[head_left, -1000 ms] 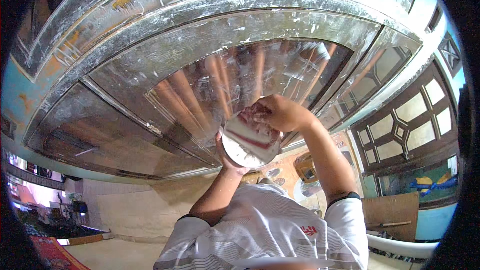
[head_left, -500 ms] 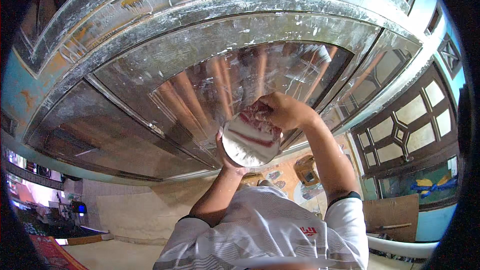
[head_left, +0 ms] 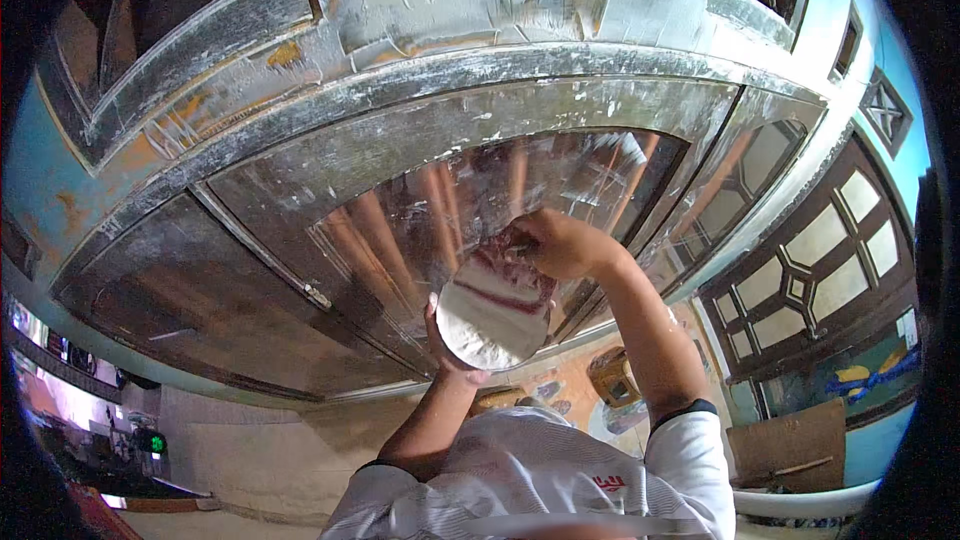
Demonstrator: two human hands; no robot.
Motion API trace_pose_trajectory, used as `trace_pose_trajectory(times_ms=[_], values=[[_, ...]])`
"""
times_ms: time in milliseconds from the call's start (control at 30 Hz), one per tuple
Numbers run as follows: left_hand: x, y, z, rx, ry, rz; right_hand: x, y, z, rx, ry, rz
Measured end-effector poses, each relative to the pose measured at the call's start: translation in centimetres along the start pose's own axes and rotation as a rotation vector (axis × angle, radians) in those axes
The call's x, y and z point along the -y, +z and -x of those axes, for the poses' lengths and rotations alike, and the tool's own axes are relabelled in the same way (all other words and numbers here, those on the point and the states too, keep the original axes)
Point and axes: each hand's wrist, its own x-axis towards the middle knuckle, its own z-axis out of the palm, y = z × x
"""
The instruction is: The person applies and smooths putty onto a wall using a handheld scraper, taking the material from a bowl.
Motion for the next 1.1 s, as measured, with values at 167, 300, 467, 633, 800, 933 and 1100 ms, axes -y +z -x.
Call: trace_pose_trajectory(times_ms=[167,300,467,633,800,933,1100], values=[[-0.6,-0.4,-0.8,-0.184,-0.256,0.29,0.2,-0.3,0.1,-0.034,-0.065,0.017],[-1.4,1.1,-0.9,-0.275,-0.355,0.08,4.9,-4.4,1.7,-0.062,-0.057,0.01],[-2.5,3.6,-2.3,-0.021,-0.443,0.872,11.0,-8.4,3.0,-0.334,-0.183,0.186],[-1.8,4.3,-3.5,-0.003,-0.458,0.487,16.1,-15.7,3.4,-0.752,-0.659,0.57],[-1.6,3.0,-3.3,0.004,-0.463,0.486,24.3,-16.1,2.9,-0.695,-0.329,0.688],[-2.0,3.9,-3.2,0.009,-0.464,0.505,20.8,-20.2,0.7,-0.803,-0.617,0.649],[-2.3,3.0,-3.0,0.017,-0.43,0.516,20.1,-20.0,1.3,-0.758,-0.561,0.69]])
